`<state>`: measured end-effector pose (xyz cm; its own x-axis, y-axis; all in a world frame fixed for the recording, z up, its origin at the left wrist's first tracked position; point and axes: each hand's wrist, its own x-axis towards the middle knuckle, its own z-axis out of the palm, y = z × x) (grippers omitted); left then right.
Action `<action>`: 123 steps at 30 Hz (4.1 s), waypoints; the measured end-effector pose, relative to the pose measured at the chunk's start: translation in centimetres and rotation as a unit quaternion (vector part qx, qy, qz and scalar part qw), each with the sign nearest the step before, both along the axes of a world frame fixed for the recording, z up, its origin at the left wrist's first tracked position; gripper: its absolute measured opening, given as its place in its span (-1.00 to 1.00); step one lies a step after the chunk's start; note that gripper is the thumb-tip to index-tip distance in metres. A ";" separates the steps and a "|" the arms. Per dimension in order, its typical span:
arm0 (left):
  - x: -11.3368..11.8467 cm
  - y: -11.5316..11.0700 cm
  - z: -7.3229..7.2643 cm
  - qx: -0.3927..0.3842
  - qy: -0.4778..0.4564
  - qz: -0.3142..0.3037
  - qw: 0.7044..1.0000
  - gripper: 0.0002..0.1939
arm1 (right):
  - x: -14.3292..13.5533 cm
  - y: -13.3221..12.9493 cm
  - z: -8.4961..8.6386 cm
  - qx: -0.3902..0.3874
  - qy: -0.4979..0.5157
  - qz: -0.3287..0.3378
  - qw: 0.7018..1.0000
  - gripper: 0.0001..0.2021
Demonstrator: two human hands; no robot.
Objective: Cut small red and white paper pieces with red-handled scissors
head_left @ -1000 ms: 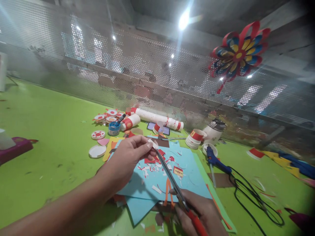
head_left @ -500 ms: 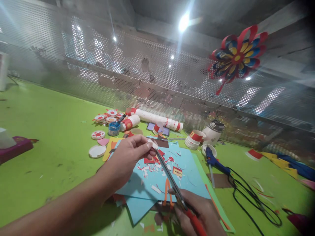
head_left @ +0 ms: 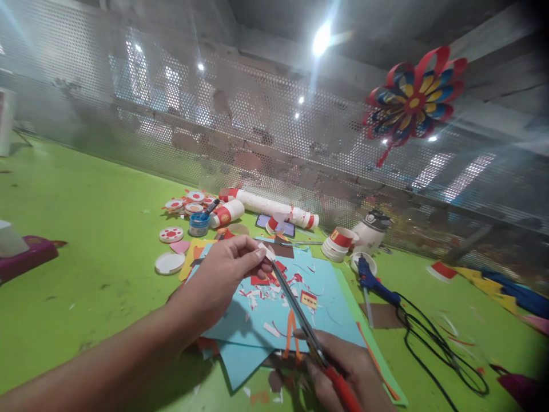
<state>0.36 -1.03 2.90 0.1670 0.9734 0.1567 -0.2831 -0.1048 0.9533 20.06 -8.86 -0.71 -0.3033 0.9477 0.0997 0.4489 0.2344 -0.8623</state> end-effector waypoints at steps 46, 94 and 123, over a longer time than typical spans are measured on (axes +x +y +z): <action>-1.3 0.8 0.5 0.011 0.012 -0.053 0.998 -0.88 | 0.5 0.2 -0.5 0.006 -0.008 0.008 1.000 -0.54; -2.2 1.7 0.7 0.009 0.079 -0.052 0.995 -0.88 | 1.2 -0.2 0.5 0.074 -0.224 0.037 0.971 -0.58; -1.1 1.2 -0.1 0.011 0.027 -0.054 0.998 -0.85 | 1.3 0.4 0.1 0.057 -0.110 0.007 0.992 -0.64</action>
